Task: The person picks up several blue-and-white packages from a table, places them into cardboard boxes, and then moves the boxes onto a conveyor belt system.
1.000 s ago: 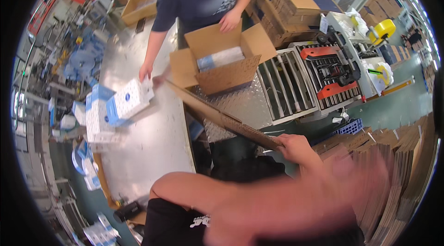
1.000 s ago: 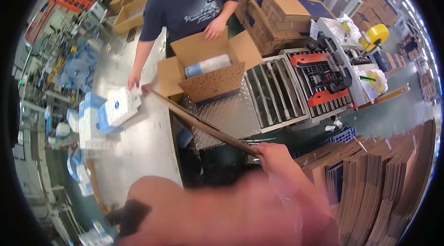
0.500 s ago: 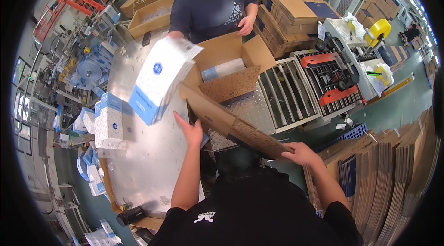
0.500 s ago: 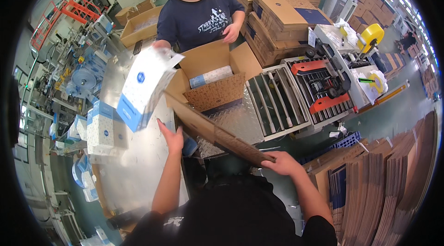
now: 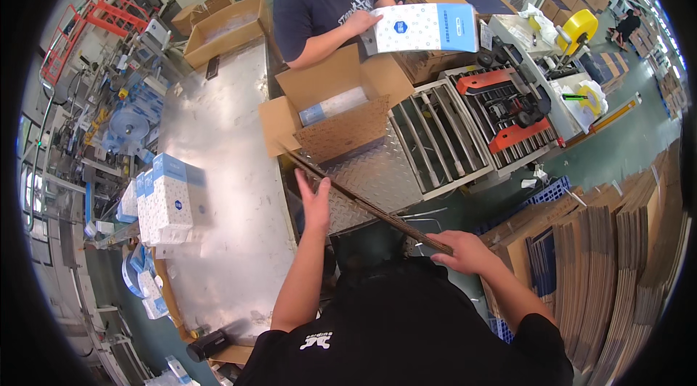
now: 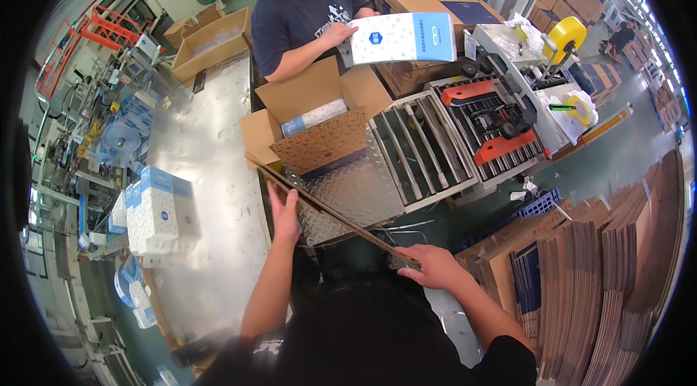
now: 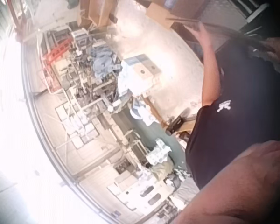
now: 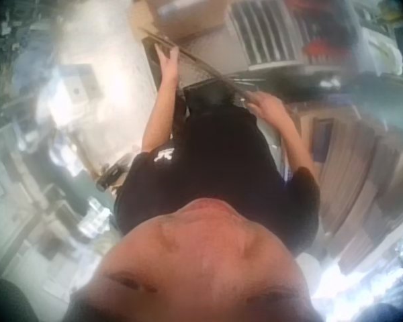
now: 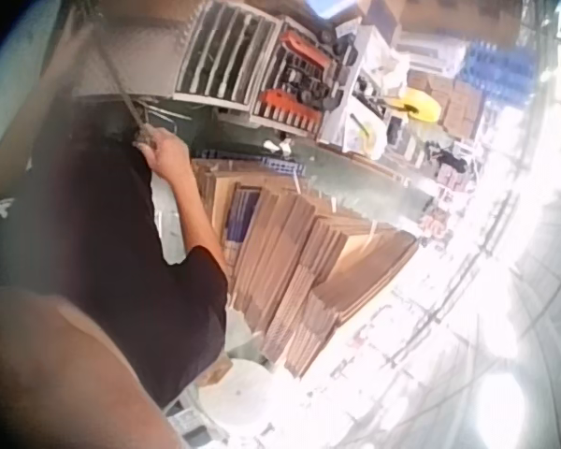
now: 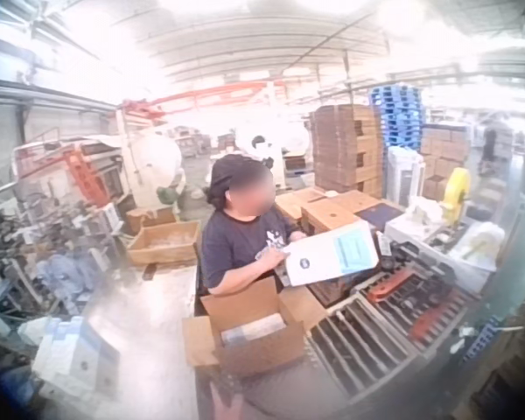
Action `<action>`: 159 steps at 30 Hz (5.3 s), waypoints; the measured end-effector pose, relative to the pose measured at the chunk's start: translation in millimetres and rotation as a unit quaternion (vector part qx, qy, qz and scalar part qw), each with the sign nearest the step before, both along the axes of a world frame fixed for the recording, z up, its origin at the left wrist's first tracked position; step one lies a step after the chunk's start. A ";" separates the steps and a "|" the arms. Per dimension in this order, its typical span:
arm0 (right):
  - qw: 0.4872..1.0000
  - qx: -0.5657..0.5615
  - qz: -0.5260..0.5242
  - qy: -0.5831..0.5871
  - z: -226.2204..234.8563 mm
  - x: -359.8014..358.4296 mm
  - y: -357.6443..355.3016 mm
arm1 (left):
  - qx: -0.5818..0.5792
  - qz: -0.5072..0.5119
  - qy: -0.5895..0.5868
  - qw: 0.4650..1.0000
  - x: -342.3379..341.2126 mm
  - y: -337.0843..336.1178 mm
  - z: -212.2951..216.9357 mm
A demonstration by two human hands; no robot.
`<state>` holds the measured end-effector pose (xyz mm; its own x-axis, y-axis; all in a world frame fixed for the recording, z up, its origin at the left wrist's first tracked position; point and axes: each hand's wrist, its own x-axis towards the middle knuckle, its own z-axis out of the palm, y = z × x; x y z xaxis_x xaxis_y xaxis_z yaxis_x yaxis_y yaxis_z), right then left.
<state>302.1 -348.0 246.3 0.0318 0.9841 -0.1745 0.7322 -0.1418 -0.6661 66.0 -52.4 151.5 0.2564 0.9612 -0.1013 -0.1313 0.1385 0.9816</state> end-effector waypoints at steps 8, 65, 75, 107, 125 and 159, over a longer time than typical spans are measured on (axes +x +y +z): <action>0.986 -0.051 -0.137 0.076 -7.5 4.9 3.0 | 0.014 -0.032 0.100 0.994 -61.8 13.4 24.8; 0.976 -0.038 0.178 0.120 -77.4 -18.1 109.2 | -0.030 -0.168 0.126 0.977 80.6 -60.7 -1.0; 0.932 -0.110 -0.329 -0.102 -144.6 145.5 109.9 | 0.066 -0.018 0.449 0.891 -47.1 52.8 -140.1; 0.986 -0.072 -0.153 -0.003 -172.4 3.4 220.0 | -0.476 0.287 0.414 0.721 -411.2 -449.0 -210.0; 0.983 -0.028 -0.151 0.098 -208.8 27.6 216.9 | -0.482 0.266 0.648 0.525 -466.3 -433.2 -68.6; 0.937 0.200 -0.285 -0.033 -88.9 -51.2 224.1 | 0.083 0.457 0.555 0.690 -605.4 209.3 -60.5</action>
<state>250.9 -123.9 157.4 0.5698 0.7904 0.2249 0.6548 -0.2714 -0.7054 -539.5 156.9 91.0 -0.6124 0.6913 0.3835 0.7558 0.3696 0.5405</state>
